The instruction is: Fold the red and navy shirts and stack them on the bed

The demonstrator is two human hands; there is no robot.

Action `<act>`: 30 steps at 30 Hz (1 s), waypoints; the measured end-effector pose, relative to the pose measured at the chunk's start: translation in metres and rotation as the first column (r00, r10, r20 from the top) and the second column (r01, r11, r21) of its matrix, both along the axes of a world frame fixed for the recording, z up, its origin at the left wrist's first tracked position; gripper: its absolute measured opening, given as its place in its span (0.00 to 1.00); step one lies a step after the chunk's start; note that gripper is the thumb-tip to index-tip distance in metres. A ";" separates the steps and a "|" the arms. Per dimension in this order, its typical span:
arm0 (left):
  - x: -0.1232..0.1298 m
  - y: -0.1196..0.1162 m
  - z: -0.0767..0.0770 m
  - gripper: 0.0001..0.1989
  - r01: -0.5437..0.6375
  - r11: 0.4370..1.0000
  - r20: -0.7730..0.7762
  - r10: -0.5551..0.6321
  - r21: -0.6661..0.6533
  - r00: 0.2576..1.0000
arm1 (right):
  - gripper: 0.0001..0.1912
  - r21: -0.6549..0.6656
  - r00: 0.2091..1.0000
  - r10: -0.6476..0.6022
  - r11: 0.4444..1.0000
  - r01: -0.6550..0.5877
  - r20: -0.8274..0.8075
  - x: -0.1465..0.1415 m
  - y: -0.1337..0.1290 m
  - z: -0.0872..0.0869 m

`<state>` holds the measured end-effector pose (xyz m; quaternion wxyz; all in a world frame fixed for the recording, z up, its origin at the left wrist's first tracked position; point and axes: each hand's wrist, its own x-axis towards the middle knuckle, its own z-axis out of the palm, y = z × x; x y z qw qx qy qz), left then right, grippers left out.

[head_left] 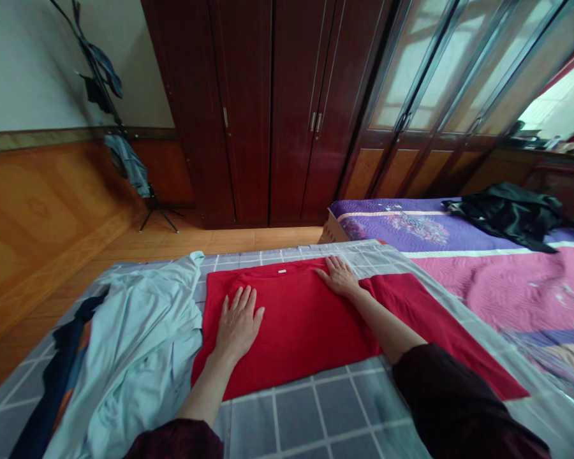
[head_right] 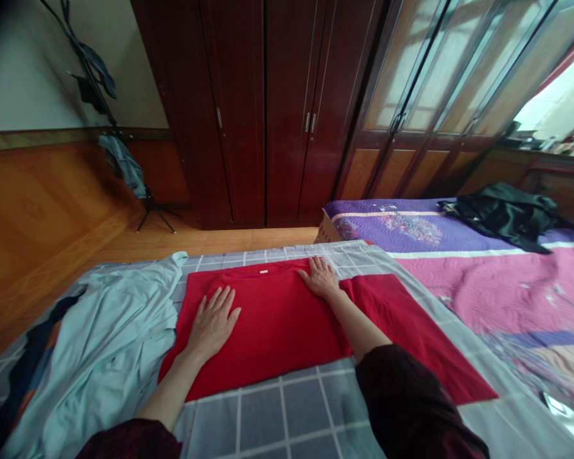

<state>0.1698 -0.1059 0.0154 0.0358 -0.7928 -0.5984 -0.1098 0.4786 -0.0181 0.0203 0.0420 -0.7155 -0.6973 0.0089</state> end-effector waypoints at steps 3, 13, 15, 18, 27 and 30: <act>0.000 0.000 0.000 0.25 0.004 1.000 -0.001 -0.004 -0.003 1.000 | 0.39 0.018 0.998 -0.055 0.998 0.055 0.004 -0.002 0.007 0.005; 0.000 -0.001 0.003 0.25 0.001 1.000 -0.007 -0.001 -0.009 1.000 | 0.39 0.024 1.000 -0.017 1.000 0.018 -0.020 -0.007 -0.001 -0.010; 0.000 -0.001 0.002 0.25 0.003 1.000 -0.006 -0.003 -0.008 1.000 | 0.36 0.020 0.997 -0.064 0.998 0.064 -0.031 0.006 0.011 -0.006; -0.001 0.001 0.000 0.25 0.007 1.000 0.010 -0.007 -0.008 1.000 | 0.28 0.019 0.987 -0.155 0.987 0.156 -0.051 0.024 0.030 0.005; -0.001 0.003 -0.005 0.24 0.002 1.000 0.035 -0.002 -0.008 0.999 | 0.17 0.081 0.945 -0.326 0.941 0.328 -0.036 0.043 0.046 0.010; -0.001 0.003 -0.004 0.25 0.004 1.000 0.029 -0.003 -0.012 1.000 | 0.16 0.131 0.934 -0.358 0.925 0.357 -0.017 0.040 0.045 0.004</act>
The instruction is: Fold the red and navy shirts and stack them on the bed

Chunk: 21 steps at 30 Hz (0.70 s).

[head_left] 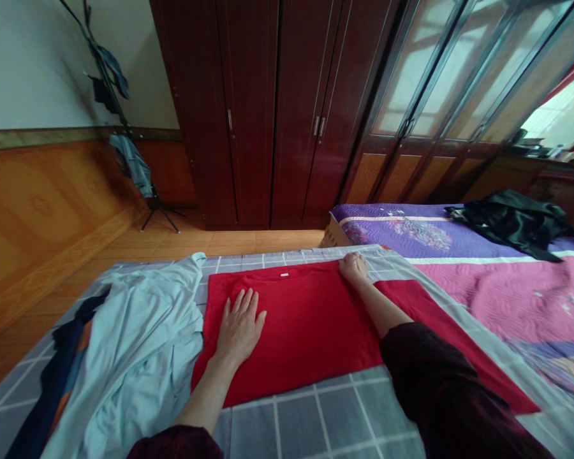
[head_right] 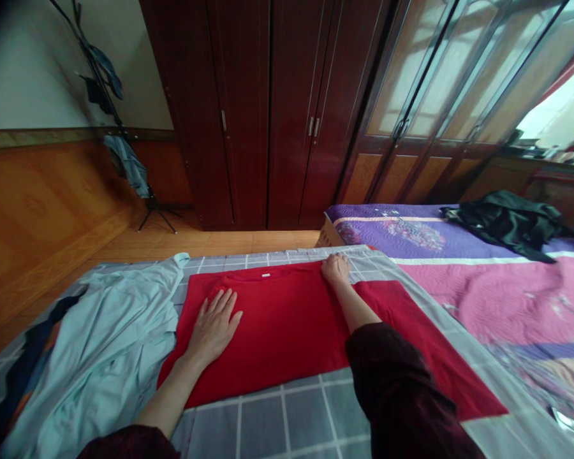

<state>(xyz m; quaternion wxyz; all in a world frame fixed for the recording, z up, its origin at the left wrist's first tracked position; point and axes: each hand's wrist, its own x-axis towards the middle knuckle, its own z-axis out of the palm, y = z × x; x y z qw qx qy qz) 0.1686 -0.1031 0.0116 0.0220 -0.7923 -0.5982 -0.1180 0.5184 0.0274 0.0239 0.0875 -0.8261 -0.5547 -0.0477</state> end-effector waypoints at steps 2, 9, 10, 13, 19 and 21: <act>0.000 0.000 0.000 0.24 -0.005 1.000 0.001 0.005 0.004 1.000 | 0.16 0.025 1.000 -0.012 1.000 0.012 0.021 -0.001 -0.001 -0.003; 0.001 0.000 0.002 0.24 -0.007 1.000 0.000 0.007 0.007 1.000 | 0.16 0.008 0.997 0.067 0.998 -0.068 0.027 0.001 -0.002 0.010; 0.001 -0.001 0.002 0.24 -0.008 1.000 0.000 0.008 0.009 1.000 | 0.16 0.001 0.996 0.086 0.996 -0.086 0.021 0.000 -0.003 0.014; 0.001 -0.002 0.003 0.24 -0.005 1.000 0.000 0.005 0.018 1.000 | 0.19 -0.006 0.987 0.161 0.987 -0.161 0.008 -0.009 -0.012 0.020; 0.000 0.000 -0.001 0.23 0.002 0.999 -0.008 -0.001 0.040 1.000 | 0.27 -0.086 0.950 0.309 0.946 -0.311 -0.041 -0.024 -0.046 0.005; 0.000 0.000 -0.001 0.23 0.005 0.999 -0.011 -0.005 0.044 1.000 | 0.32 -0.101 0.960 0.278 0.954 -0.281 -0.041 -0.022 -0.053 0.004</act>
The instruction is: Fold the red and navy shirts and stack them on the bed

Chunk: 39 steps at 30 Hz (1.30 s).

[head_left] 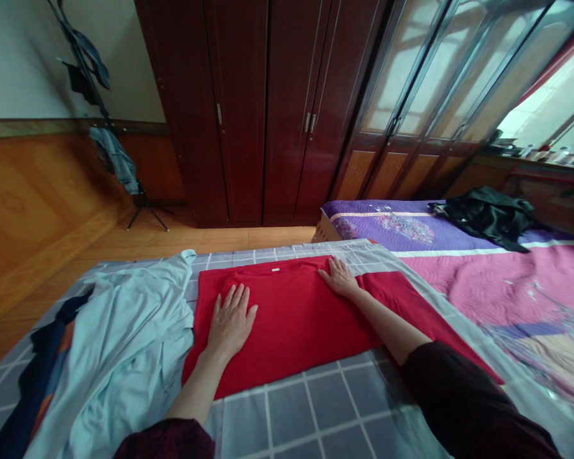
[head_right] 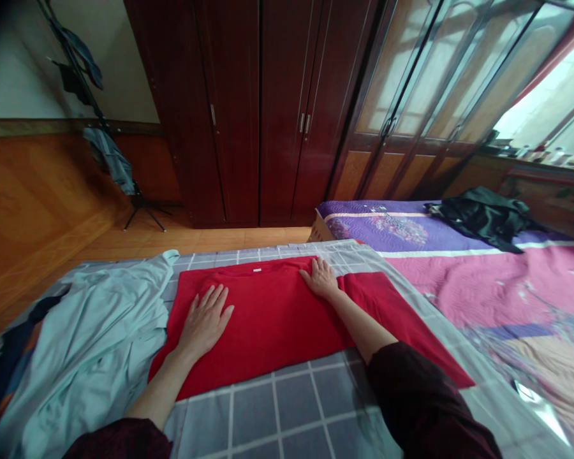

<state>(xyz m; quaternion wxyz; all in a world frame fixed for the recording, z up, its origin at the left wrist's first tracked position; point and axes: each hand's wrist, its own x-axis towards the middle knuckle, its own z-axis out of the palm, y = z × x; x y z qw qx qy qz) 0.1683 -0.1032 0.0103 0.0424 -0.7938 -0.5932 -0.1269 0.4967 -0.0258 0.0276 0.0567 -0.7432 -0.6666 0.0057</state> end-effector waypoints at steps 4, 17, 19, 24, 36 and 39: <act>0.000 -0.001 0.002 0.24 0.002 1.000 0.001 -0.002 -0.010 1.000 | 0.37 0.033 0.998 -0.053 0.998 0.052 0.019 -0.008 -0.016 0.012; 0.000 -0.001 0.002 0.24 0.008 1.000 -0.006 -0.008 -0.005 1.000 | 0.32 0.083 0.969 0.242 0.966 -0.245 0.047 -0.002 -0.116 0.000; 0.000 -0.002 0.002 0.24 0.012 1.000 -0.009 -0.012 -0.002 1.000 | 0.29 0.103 0.969 0.236 0.965 -0.243 0.072 0.011 -0.119 0.013; 0.000 0.000 0.000 0.25 0.009 1.000 -0.024 -0.009 0.003 1.000 | 0.20 0.078 0.983 0.175 0.981 -0.178 0.053 0.046 -0.151 0.027; -0.001 0.000 -0.002 0.24 0.005 1.000 -0.020 -0.005 -0.009 1.000 | 0.12 0.109 0.951 0.130 0.989 -0.103 -0.282 0.084 -0.182 0.004; -0.001 0.000 -0.003 0.24 0.011 1.000 -0.016 -0.011 -0.005 1.000 | 0.11 0.115 0.978 0.135 0.986 -0.117 -0.161 0.083 -0.182 0.010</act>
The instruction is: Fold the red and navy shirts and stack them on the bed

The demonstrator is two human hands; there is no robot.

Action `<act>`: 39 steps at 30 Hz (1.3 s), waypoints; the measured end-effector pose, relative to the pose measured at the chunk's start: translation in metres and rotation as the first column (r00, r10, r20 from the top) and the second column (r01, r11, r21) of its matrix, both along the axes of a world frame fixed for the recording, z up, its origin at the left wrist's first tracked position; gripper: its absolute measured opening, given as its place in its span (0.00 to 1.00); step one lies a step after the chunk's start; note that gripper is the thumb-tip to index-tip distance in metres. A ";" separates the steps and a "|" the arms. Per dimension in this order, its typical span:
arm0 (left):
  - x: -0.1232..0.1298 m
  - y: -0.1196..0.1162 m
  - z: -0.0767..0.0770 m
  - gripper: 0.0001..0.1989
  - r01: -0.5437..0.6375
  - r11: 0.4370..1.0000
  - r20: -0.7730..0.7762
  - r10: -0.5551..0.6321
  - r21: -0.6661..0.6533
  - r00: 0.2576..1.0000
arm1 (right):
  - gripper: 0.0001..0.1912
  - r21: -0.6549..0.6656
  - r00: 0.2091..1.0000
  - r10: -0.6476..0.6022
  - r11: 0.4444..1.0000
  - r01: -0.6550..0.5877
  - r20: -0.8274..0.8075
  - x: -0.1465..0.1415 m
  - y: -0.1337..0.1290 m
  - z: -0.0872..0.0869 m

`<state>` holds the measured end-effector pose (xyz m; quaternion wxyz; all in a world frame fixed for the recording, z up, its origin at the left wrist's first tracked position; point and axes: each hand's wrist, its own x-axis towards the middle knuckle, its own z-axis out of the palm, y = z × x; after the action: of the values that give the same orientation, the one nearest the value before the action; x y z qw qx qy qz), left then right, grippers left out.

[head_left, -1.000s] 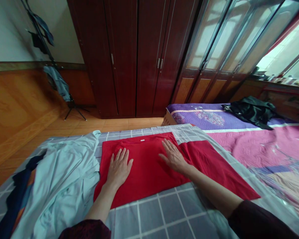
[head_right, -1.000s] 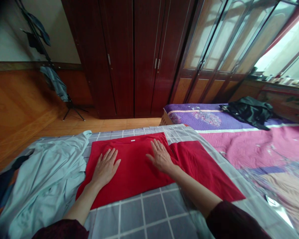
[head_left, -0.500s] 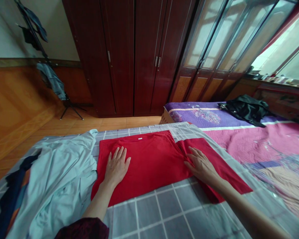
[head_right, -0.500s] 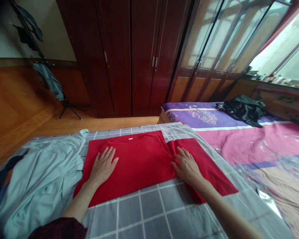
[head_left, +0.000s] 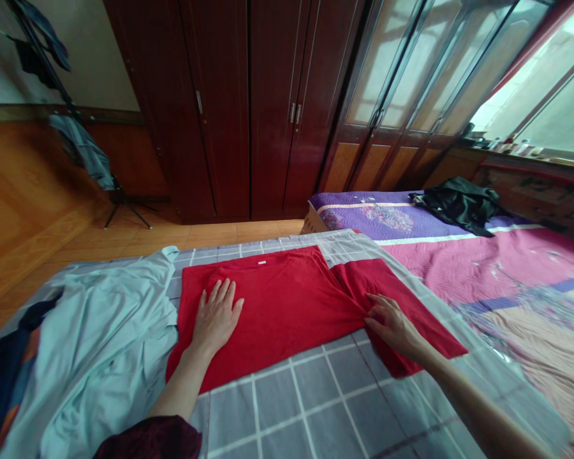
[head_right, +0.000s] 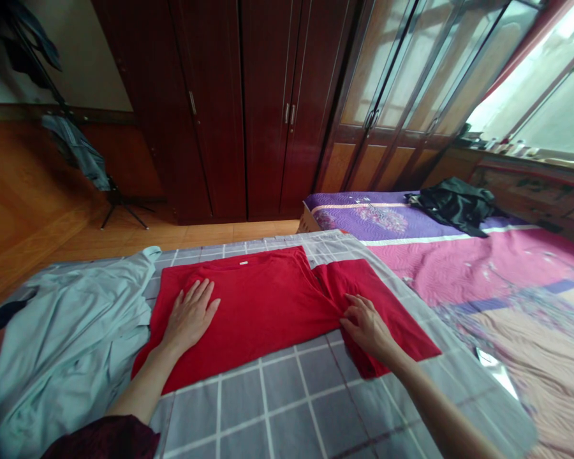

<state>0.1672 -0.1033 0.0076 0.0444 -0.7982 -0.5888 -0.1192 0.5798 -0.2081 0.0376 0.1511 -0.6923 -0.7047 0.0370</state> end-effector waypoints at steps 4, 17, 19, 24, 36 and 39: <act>0.000 0.000 0.000 0.24 0.005 1.000 0.007 -0.005 -0.004 1.000 | 0.10 0.092 0.982 -0.065 0.995 0.049 0.178 -0.022 -0.001 0.007; 0.000 0.001 -0.001 0.25 0.011 1.000 0.032 -0.011 0.004 0.999 | 0.23 0.176 0.894 0.006 0.980 -0.094 0.449 -0.052 0.019 -0.019; 0.000 0.000 -0.001 0.25 0.010 1.000 0.031 -0.010 0.008 0.999 | 0.25 0.123 0.905 0.092 0.980 -0.156 0.416 -0.060 0.021 -0.020; -0.001 0.001 -0.001 0.25 0.012 1.000 0.035 -0.013 0.013 0.999 | 0.24 0.265 0.971 -0.110 0.963 0.051 0.214 -0.069 0.021 -0.013; -0.003 0.006 -0.005 0.24 0.037 0.998 0.228 -0.047 0.047 0.972 | 0.31 -0.262 0.013 -0.294 0.871 0.415 -0.956 -0.119 -0.062 -0.001; -0.001 0.010 -0.001 0.23 0.024 0.993 0.373 -0.066 0.116 0.925 | 0.30 -0.319 -0.167 -0.273 0.844 0.430 -0.947 -0.115 -0.055 0.001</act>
<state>0.1660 -0.0937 0.0065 -0.0284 -0.7702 -0.5604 -0.3031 0.4644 -0.2636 0.0387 0.6479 -0.6033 -0.1582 0.4373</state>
